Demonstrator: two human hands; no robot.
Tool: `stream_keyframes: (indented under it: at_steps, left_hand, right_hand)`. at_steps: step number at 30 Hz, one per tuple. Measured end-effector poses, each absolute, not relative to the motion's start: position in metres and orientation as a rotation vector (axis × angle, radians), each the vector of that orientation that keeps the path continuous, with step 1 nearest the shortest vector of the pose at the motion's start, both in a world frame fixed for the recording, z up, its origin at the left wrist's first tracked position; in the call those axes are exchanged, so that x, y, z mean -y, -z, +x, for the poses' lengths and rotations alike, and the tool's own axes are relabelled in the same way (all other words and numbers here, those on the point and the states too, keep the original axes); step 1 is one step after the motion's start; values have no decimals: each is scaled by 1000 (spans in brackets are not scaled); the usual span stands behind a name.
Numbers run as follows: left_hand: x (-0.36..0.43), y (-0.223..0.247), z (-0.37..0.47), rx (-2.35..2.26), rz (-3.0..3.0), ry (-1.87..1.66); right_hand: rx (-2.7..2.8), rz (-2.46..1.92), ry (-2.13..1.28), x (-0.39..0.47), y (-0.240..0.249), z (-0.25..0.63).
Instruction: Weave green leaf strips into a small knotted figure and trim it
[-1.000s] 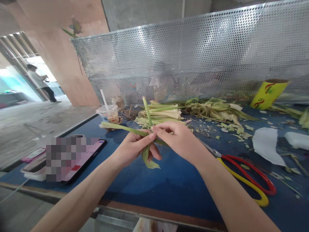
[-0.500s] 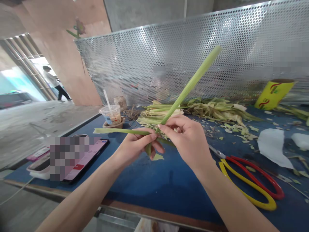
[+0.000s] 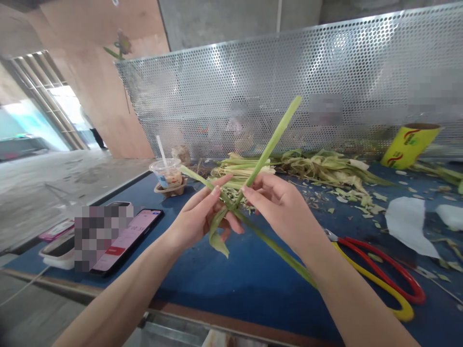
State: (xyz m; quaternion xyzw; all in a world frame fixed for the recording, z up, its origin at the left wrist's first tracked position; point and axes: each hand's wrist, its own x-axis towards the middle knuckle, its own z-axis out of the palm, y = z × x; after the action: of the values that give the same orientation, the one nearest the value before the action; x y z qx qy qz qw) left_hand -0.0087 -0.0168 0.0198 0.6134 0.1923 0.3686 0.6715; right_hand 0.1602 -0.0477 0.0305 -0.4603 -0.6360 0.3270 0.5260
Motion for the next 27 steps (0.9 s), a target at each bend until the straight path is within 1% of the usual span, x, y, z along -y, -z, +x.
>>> stream_keyframes:
  at_steps: [3, 5, 9, 12, 15, 20, 27]
  left_hand:
    - [20, -18, -5, -402, 1380, -889]
    - [22, -17, -3, -410, 1332, -902]
    - [22, -18, -6, -384, 1300, -837]
    - [21, -21, -10, -355, 1436, -830]
    - [22, -24, -12, -430, 1537, -824]
    - [25, -27, -11, -443, 1587, -896]
    - [23, -23, -11, -430, 1606, -934]
  right_hand:
    - [1570, -1008, -1049, 50, -31, 156]
    - [1593, -994, -1114, 52, -31, 154]
    - [1601, -1102, -1080, 52, -31, 155]
    - [1605, -1132, -1137, 51, -31, 158]
    - [1625, -1093, -1130, 51, -27, 160]
    - [1546, -1017, -1090, 50, -25, 157]
    - [1465, -1074, -1077, 51, -30, 155]
